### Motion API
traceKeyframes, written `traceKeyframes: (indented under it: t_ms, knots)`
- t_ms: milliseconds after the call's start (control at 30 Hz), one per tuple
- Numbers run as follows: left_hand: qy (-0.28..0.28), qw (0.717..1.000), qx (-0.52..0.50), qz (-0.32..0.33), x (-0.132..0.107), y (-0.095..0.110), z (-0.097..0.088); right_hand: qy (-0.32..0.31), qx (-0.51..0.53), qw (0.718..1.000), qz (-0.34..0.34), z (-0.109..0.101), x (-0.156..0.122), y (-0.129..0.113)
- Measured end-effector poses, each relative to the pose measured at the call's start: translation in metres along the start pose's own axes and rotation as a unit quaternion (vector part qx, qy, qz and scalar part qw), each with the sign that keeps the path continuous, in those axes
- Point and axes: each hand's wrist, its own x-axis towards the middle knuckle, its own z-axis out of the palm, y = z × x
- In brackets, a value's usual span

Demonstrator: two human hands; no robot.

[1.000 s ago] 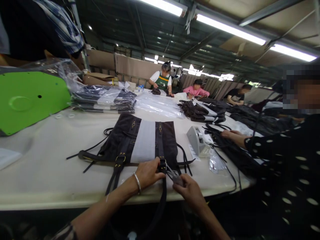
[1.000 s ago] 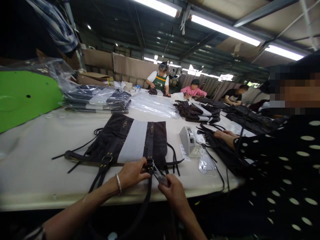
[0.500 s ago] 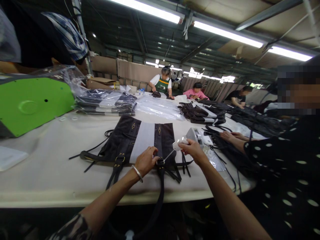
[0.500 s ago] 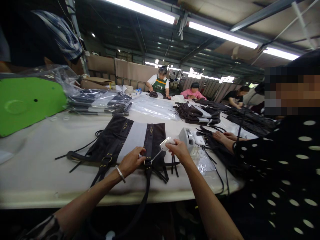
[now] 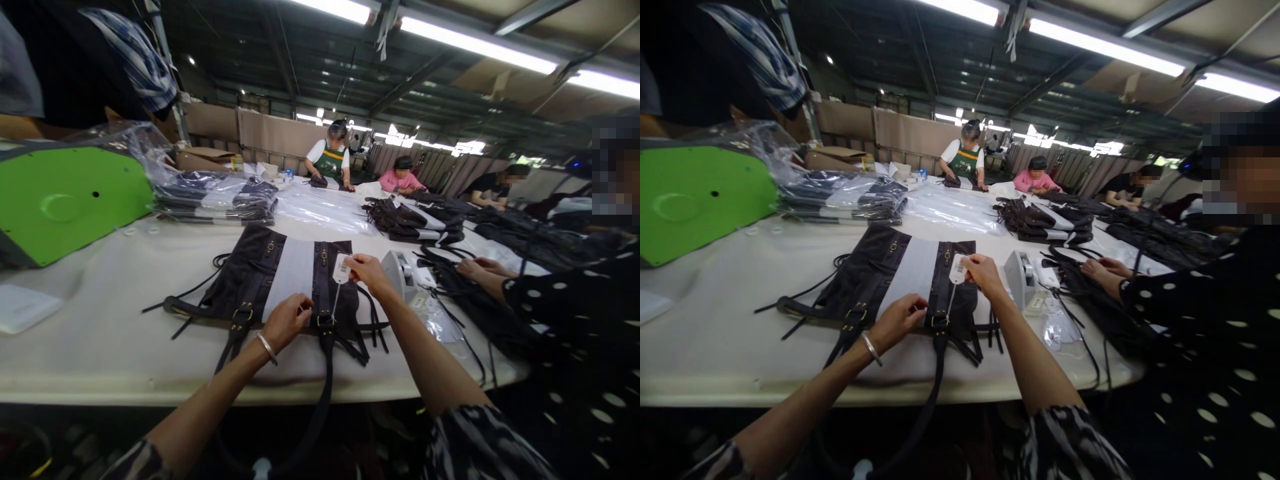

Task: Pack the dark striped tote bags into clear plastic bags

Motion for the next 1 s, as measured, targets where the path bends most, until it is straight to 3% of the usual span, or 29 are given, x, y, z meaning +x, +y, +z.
traceKeyframes:
  t_ms: [233,367,467,533,633,833,933,1000]
  knots:
    - [-0.097,0.993,0.074,-0.01,-0.035,0.014,0.017,0.005,0.03,0.999,0.034,0.012,0.014,0.016]
    - [-0.123,0.988,0.088,-0.016,-0.048,0.016,0.023,0.003,0.065,0.995,0.08,0.023,0.01,0.038]
    - [-0.126,0.986,0.104,-0.041,-0.055,0.02,0.023,0.018,0.105,0.991,0.079,0.02,-0.003,0.048]
    - [-0.113,0.985,0.114,-0.056,-0.059,0.024,0.026,0.042,0.126,0.989,0.06,0.007,-0.018,0.05]
    - [-0.086,0.986,0.134,-0.054,-0.064,0.029,0.036,0.092,0.138,0.986,0.027,-0.029,-0.049,0.06]
    - [-0.051,0.987,0.154,-0.019,-0.065,0.032,0.063,0.28,0.055,0.958,0.011,-0.108,-0.119,0.118]
    - [-0.042,0.99,0.123,-0.058,-0.063,0.031,0.064,0.302,0.003,0.953,0.032,-0.118,-0.137,0.144]
    - [-0.035,0.992,0.049,-0.107,-0.059,0.032,0.058,0.293,-0.031,0.955,0.022,-0.115,-0.141,0.152]
